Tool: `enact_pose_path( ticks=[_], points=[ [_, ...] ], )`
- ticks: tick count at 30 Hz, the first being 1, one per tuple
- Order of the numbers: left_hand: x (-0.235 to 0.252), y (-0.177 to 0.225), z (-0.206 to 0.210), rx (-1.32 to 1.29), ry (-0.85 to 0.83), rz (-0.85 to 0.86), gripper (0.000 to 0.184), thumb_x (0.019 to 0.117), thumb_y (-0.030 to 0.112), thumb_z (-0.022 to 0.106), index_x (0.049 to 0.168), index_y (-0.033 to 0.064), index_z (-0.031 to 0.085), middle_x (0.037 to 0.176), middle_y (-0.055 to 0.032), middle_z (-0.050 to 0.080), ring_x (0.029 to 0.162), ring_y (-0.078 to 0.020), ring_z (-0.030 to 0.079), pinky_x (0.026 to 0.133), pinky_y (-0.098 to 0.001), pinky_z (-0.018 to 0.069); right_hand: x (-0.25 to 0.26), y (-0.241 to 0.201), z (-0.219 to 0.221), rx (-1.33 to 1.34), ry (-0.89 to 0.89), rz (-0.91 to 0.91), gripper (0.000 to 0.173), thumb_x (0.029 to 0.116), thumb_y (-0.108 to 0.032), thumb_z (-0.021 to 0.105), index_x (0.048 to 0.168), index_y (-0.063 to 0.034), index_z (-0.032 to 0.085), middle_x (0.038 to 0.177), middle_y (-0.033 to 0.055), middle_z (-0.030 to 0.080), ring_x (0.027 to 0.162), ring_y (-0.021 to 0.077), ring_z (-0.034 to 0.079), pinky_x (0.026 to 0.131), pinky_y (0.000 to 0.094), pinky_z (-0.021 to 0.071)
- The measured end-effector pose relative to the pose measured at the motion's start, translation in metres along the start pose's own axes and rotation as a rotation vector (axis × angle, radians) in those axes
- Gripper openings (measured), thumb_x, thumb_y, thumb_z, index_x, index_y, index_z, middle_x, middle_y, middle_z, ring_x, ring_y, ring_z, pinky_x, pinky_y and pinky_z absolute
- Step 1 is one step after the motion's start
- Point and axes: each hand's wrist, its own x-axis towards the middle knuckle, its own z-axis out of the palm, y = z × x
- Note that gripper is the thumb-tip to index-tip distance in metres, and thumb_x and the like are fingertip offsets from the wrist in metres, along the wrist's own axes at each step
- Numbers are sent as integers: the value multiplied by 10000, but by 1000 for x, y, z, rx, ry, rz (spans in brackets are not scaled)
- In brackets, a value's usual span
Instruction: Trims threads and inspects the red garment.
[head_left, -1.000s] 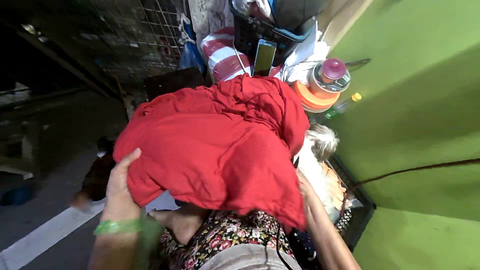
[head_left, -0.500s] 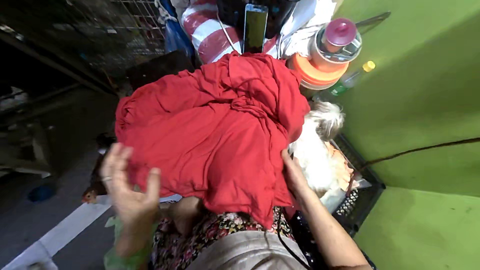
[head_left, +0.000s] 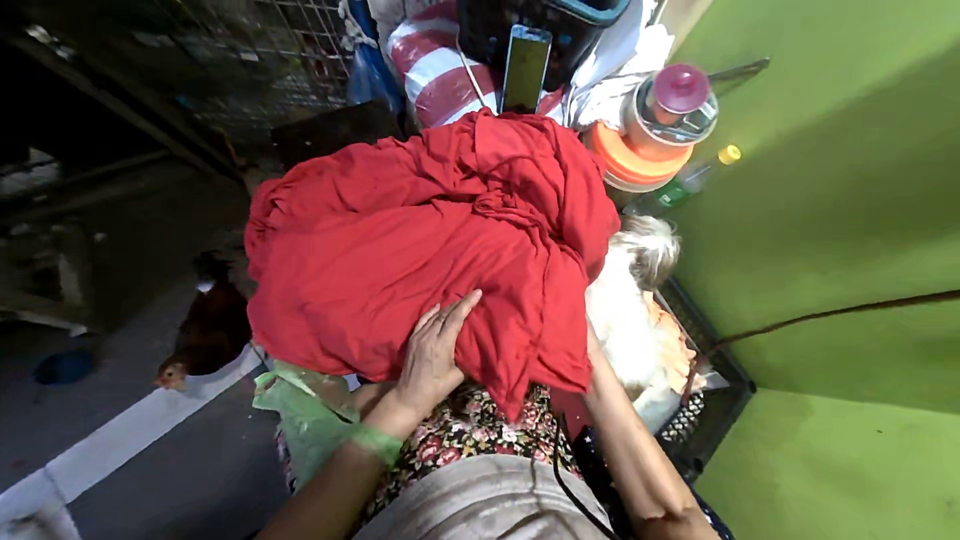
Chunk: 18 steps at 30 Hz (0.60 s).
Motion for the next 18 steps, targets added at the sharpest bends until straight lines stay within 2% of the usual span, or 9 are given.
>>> enact_pose_path(
  ticks=[2,4,5,8,10,11,13,15,18],
  points=[
    [12,3,-12,-130,21,-118,595,786,-3,654,1379,15,614,1240,-196,704,1119,-385,686,961,-567,520,-27,-41,12,114,3,-66,371,1103,-94,341,1408,53,493,1299,169,605,1145,124,574,1007,277,453],
    [28,7,-37,-267,91,-236,481,866,-22,633,1346,-6,619,1279,-185,678,1176,-266,661,1022,-483,509,-42,-75,25,308,-29,-124,278,1107,-153,353,1292,-41,528,988,39,629,846,62,604,760,267,524],
    [37,10,-52,-300,160,-233,449,879,-23,639,1326,-44,605,1269,-185,671,1149,-190,657,1020,-403,510,-45,-86,29,429,-68,-187,224,1086,-161,375,1231,-107,537,906,-32,661,781,22,648,694,235,567],
    [54,23,-84,-298,274,-167,445,902,53,699,1317,-50,576,1169,-71,682,1046,31,629,954,-186,511,-61,-119,33,597,-172,-269,135,1060,-205,442,1122,-221,561,862,-117,706,757,-21,684,662,196,596],
    [50,28,-87,-340,213,-180,435,902,96,715,1304,-3,579,1108,25,679,995,89,619,901,-151,533,-68,-123,28,489,-147,-210,163,1060,-170,446,1163,-164,573,894,-92,697,782,-32,673,690,179,586],
    [42,28,-83,-347,139,-214,456,872,96,724,1296,-8,590,1075,1,690,953,50,638,863,-194,556,-71,-117,23,390,-117,-128,196,1064,-114,441,1201,-65,572,906,-35,667,787,-15,645,712,185,566],
    [27,27,-59,-336,-68,-286,449,820,47,727,1251,-38,634,1071,-131,713,959,-153,688,867,-383,575,-77,-71,5,212,-136,23,226,1061,-10,381,1223,66,519,953,43,610,837,8,582,776,185,510],
    [10,17,-23,-288,-250,-224,445,794,-47,696,1238,-24,694,1188,-219,700,1108,-358,673,961,-547,521,-95,-19,-19,238,-138,172,307,1105,-60,287,1274,88,497,1032,69,640,913,13,612,834,174,517],
    [0,9,3,-198,-231,-36,489,788,80,705,1274,138,723,1199,-123,713,1098,-325,684,924,-508,553,-112,-19,-26,299,58,417,314,1116,-86,241,1262,49,485,1030,80,635,908,45,615,814,199,522]
  ],
)
